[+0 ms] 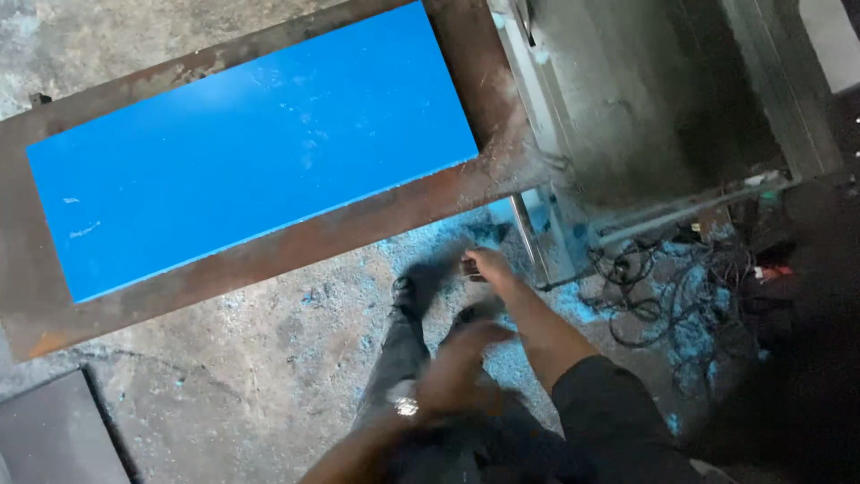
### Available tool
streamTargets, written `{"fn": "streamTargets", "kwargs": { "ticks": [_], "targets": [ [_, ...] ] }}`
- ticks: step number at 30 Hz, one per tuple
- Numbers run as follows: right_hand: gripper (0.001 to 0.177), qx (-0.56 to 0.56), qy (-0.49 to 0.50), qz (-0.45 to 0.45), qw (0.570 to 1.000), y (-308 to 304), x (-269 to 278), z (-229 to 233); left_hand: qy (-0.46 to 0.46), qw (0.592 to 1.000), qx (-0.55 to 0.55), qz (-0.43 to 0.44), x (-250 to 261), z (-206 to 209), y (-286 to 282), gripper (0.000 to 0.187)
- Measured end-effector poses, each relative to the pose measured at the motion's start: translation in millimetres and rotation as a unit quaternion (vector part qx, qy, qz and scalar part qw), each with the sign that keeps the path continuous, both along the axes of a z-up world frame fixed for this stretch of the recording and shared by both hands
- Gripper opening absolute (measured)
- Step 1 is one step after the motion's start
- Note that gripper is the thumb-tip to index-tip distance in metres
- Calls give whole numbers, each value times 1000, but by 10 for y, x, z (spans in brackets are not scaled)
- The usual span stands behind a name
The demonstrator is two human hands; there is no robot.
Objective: The recorder is taking blue plastic sheets from a workbench and placing them into a stack on the floor or another surface.
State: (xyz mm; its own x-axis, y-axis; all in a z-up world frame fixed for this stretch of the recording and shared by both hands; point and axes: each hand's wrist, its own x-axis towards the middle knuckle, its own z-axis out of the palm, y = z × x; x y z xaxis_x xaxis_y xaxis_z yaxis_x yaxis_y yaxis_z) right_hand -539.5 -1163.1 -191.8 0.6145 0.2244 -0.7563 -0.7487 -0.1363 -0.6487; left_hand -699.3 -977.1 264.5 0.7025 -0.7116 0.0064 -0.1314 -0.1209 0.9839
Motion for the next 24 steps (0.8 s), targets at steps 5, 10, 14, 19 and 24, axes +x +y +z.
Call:
{"fn": "streamTargets", "kwargs": {
  "ticks": [5, 10, 14, 19, 24],
  "targets": [
    [28, 4, 78, -63, 995, 310, 182, 1014, 214, 853, 217, 424, -166, -1546, 1118, 52],
    [37, 48, 98, -150, 983, 738, 474, 900, 306, 773, 263, 489, 120, -1482, 1675, 50],
    [76, 220, 155, -328, 906, 1197, 677, 350, 290, 803, 163, 494, 352, -1728, 1907, 46],
    [69, 223, 146, -408, 873, 1685, 737, 1037, 282, 831, 138, 460, 808, -1514, 2002, 42],
    [77, 186, 135, -367, 901, 1596, 727, 1165, 249, 854, 163, 426, 987, -1463, 2151, 43]
  ]
}}
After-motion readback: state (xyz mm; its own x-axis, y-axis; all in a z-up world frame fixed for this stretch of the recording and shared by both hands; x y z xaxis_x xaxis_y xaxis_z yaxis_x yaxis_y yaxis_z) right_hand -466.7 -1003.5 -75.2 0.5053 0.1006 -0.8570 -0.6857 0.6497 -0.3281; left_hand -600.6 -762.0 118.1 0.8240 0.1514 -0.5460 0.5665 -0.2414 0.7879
